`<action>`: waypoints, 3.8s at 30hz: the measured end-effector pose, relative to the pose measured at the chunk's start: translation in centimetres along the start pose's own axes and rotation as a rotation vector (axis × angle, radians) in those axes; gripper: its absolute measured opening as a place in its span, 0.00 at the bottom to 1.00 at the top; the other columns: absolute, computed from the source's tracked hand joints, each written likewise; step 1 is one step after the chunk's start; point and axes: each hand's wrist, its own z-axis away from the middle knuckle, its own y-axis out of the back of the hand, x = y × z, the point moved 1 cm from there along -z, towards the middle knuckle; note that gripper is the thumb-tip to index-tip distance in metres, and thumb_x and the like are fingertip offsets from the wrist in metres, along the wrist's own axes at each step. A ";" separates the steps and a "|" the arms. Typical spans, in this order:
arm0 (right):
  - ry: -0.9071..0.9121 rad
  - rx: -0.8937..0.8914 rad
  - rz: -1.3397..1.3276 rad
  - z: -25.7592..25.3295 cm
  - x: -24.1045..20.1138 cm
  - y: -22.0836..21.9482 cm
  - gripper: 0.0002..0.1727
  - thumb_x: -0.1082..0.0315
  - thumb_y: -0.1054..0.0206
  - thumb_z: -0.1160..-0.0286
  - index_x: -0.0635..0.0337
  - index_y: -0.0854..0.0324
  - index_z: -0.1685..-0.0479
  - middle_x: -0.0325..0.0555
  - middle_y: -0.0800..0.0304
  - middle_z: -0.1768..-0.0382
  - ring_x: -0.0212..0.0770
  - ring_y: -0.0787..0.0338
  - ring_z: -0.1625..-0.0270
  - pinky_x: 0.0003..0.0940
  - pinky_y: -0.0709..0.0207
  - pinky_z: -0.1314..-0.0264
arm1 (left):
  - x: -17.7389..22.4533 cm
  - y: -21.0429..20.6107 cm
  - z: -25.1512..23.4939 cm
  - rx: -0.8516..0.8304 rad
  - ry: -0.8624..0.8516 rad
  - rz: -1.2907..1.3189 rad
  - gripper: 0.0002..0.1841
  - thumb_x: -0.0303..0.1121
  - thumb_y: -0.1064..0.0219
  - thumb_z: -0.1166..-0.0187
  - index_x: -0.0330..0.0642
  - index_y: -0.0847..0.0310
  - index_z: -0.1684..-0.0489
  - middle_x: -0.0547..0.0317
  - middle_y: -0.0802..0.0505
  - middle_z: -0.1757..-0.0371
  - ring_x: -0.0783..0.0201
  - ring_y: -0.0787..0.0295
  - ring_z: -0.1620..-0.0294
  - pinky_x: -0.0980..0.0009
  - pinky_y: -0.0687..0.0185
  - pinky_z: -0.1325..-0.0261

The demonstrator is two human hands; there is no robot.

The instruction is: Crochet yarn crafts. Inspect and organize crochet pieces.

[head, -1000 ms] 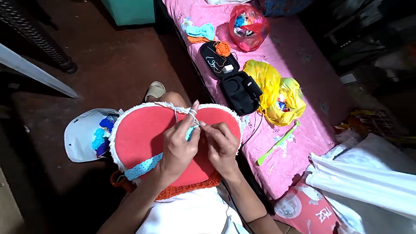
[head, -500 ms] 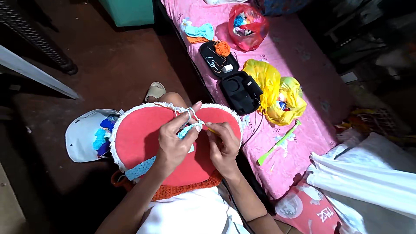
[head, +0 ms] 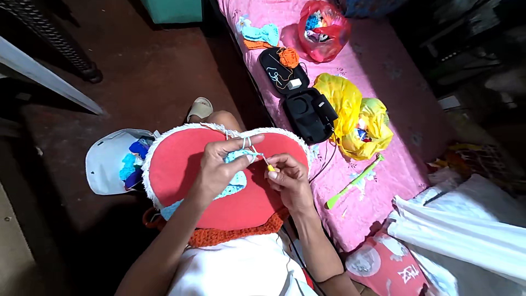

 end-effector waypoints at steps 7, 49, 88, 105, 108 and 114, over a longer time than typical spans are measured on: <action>0.474 0.133 0.867 -0.6 -0.3 -1.0 0.12 0.79 0.35 0.31 0.68 0.09 0.54 0.44 0.12 0.64 0.27 0.15 0.63 0.19 0.18 0.59 | -2.5 -3.1 0.7 0.158 -0.341 -0.443 0.19 0.23 0.34 0.24 0.37 0.12 0.36 0.55 0.04 0.50 0.73 0.08 0.50 0.76 0.15 0.40; 0.065 0.129 0.148 1.4 0.1 1.0 0.19 0.81 0.38 0.25 0.64 0.12 0.38 0.44 0.08 0.57 0.19 0.27 0.75 0.15 0.34 0.75 | -0.4 -2.1 1.0 -0.116 0.318 0.011 0.49 0.17 0.30 0.36 0.52 0.45 0.06 0.60 0.07 0.62 0.70 0.10 0.69 0.78 0.12 0.62; 0.397 -0.033 1.521 2.8 0.0 2.5 0.24 0.76 0.36 0.37 0.51 0.06 0.41 0.48 0.16 0.67 0.42 0.17 0.76 0.34 0.28 0.82 | -2.5 -4.2 1.9 0.076 0.203 -0.693 0.37 0.25 0.33 0.28 0.50 0.34 0.11 0.70 0.06 0.65 0.78 0.17 0.75 0.79 0.23 0.73; 0.323 0.059 1.564 3.1 1.3 1.1 0.25 0.77 0.34 0.40 0.54 0.07 0.41 0.48 0.16 0.67 0.42 0.16 0.76 0.34 0.25 0.81 | -2.6 -4.7 2.1 0.086 0.155 -0.873 0.35 0.25 0.34 0.27 0.45 0.32 0.13 0.62 0.07 0.69 0.67 0.16 0.77 0.66 0.22 0.73; 0.329 0.083 1.523 3.4 1.5 1.1 0.25 0.77 0.35 0.39 0.53 0.07 0.40 0.47 0.16 0.68 0.41 0.16 0.75 0.33 0.25 0.80 | -2.6 -4.7 2.2 0.110 0.147 -0.871 0.36 0.26 0.33 0.27 0.46 0.33 0.12 0.62 0.06 0.67 0.68 0.16 0.76 0.67 0.21 0.73; 0.357 0.118 1.453 3.5 1.7 1.2 0.24 0.77 0.37 0.36 0.53 0.07 0.40 0.46 0.16 0.69 0.38 0.16 0.74 0.30 0.26 0.79 | -2.5 -4.7 2.0 0.130 0.151 -0.801 0.38 0.26 0.30 0.28 0.46 0.35 0.11 0.66 0.05 0.64 0.72 0.16 0.76 0.71 0.23 0.73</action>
